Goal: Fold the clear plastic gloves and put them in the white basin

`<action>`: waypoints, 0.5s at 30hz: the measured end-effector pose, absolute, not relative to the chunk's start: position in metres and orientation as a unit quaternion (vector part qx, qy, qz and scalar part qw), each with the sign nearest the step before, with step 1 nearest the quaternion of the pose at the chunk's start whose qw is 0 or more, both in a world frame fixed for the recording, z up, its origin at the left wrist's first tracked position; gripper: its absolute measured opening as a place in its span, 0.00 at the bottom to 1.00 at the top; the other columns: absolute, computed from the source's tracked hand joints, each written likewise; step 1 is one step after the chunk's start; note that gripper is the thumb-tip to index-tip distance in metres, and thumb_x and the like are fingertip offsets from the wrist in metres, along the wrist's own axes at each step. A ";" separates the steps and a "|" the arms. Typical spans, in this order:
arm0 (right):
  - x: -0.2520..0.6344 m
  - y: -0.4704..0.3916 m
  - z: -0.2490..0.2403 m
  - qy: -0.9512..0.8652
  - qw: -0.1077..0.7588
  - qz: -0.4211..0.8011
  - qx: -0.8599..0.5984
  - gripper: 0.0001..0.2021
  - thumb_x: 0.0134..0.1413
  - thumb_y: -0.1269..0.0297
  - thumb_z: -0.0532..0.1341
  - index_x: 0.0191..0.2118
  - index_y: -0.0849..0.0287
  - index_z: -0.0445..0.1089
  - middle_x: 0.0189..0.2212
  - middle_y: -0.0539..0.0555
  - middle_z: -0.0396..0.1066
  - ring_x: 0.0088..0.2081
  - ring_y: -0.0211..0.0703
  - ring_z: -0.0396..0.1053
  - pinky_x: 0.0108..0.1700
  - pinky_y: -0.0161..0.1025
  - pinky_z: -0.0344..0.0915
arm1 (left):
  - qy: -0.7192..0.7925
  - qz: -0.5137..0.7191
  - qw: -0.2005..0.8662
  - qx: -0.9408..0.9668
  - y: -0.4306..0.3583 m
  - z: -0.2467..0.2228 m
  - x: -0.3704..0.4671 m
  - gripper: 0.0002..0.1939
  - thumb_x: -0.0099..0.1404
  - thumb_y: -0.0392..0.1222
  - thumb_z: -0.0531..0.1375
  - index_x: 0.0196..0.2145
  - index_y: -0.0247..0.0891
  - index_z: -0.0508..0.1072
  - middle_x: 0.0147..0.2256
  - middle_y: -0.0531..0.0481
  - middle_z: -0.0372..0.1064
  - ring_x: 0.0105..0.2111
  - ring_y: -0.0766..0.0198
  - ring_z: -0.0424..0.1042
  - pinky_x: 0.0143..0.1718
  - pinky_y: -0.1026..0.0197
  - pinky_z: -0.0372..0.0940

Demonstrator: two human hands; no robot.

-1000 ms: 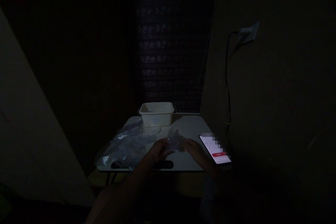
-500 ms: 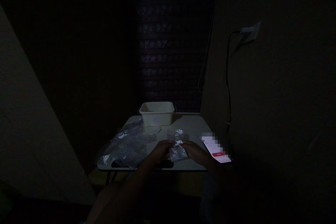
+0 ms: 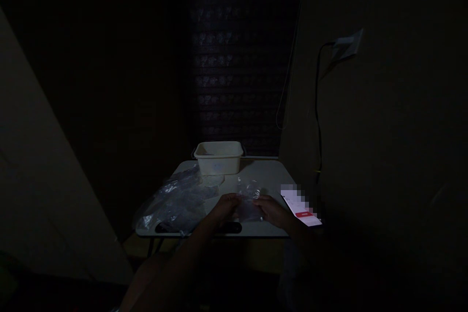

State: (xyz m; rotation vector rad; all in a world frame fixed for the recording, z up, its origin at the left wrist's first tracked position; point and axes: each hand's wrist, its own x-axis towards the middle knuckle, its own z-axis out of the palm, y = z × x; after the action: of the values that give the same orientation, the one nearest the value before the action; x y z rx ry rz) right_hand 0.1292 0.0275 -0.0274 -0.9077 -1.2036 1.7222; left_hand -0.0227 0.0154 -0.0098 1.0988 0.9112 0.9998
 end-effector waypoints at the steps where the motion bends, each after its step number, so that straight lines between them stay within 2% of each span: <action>1: 0.129 0.027 -0.027 -0.478 0.415 0.687 -0.357 0.03 0.32 0.68 0.56 0.20 0.61 0.59 0.14 0.44 0.58 0.17 0.30 0.56 0.21 0.30 0.52 | 0.393 0.439 0.651 0.480 0.015 -0.009 -0.022 0.06 0.42 0.35 0.54 0.23 0.33 0.65 0.17 0.55 0.61 0.17 0.72 0.60 0.22 0.67 0.58; 6: 0.129 0.024 -0.025 -0.469 0.412 0.695 -0.357 0.04 0.32 0.68 0.55 0.21 0.60 0.59 0.16 0.45 0.59 0.19 0.30 0.57 0.20 0.29 0.51 | 0.367 0.435 0.671 0.475 0.018 -0.011 -0.022 0.08 0.41 0.33 0.52 0.25 0.33 0.65 0.19 0.54 0.61 0.18 0.71 0.61 0.23 0.65 0.58; 11: 0.130 0.025 -0.025 -0.462 0.415 0.706 -0.340 0.03 0.32 0.70 0.55 0.21 0.61 0.61 0.16 0.45 0.59 0.20 0.31 0.58 0.21 0.30 0.51 | 0.402 0.446 0.646 0.472 0.017 -0.010 -0.022 0.06 0.41 0.32 0.50 0.22 0.33 0.64 0.14 0.57 0.58 0.13 0.74 0.57 0.16 0.70 0.53; 15: 0.130 0.024 -0.022 -0.455 0.421 0.715 -0.324 0.09 0.30 0.73 0.55 0.25 0.61 0.64 0.18 0.46 0.62 0.20 0.30 0.58 0.22 0.30 0.51 | 0.397 0.455 0.654 0.456 0.016 -0.007 -0.022 0.07 0.39 0.31 0.50 0.20 0.33 0.65 0.14 0.56 0.60 0.14 0.73 0.59 0.17 0.69 0.54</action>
State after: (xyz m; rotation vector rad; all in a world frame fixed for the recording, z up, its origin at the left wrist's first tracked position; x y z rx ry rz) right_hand 0.1303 0.0243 -0.0215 -0.8105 -1.1402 1.7900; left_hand -0.0217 0.0159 -0.0068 1.0350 0.9006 1.0310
